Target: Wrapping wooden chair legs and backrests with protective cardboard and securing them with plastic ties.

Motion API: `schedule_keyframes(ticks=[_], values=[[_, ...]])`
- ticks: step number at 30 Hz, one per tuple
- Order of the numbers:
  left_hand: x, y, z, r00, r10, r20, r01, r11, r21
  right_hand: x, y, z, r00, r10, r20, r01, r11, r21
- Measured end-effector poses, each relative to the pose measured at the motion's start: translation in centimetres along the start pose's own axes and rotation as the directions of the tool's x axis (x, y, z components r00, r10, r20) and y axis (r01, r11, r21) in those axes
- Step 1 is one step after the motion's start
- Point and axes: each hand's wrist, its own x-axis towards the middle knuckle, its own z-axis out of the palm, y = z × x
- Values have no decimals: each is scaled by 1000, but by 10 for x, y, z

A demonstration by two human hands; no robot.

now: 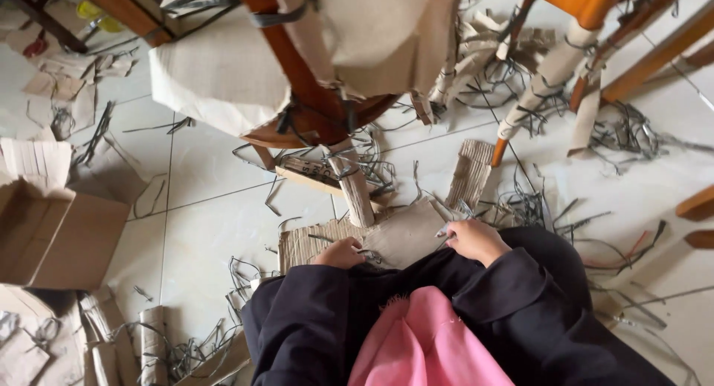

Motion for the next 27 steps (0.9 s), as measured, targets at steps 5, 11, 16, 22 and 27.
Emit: schedule_keyframes(ticks=[5, 11, 16, 22, 27], values=[[-14, 3, 48, 993, 110, 35, -112, 990, 81, -11, 4, -7, 997, -76, 18, 75, 996, 57], [-1, 18, 142, 973, 230, -2, -208, 882, 423, -29, -6, -28, 992, -119, 49, 114, 989, 92], [-4, 27, 147, 975, 223, -20, -193, 880, 433, -11, -1, -29, 987, -107, 120, 96, 991, 97], [-7, 40, 135, 974, 95, -204, -13, 929, 371, 4, 7, -28, 980, -98, 172, 70, 984, 163], [-1, 42, 128, 971, -21, -238, 79, 968, 237, 5, 5, -36, 972, -104, 212, 63, 979, 192]])
